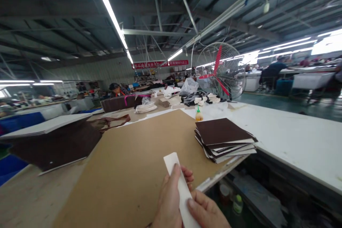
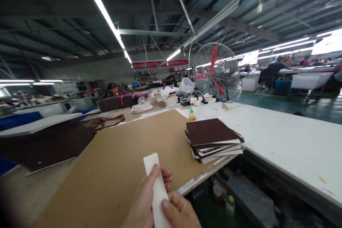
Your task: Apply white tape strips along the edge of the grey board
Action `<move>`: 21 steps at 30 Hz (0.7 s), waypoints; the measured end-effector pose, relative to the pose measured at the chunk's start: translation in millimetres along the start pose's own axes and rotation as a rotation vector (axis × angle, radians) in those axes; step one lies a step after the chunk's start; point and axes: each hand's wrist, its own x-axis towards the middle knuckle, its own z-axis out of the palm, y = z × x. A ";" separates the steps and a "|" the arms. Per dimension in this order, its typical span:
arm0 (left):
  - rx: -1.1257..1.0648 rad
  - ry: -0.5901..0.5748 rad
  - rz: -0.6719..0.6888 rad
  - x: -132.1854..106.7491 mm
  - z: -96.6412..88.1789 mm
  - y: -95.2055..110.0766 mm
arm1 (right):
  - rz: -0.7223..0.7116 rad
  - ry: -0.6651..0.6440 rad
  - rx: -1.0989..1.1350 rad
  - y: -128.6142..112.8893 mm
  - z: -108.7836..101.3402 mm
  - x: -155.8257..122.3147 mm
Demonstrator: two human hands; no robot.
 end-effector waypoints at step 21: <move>0.279 -0.408 0.221 127.2 123.2 18.8 | -0.211 0.561 -0.596 -253.8 -123.5 86.4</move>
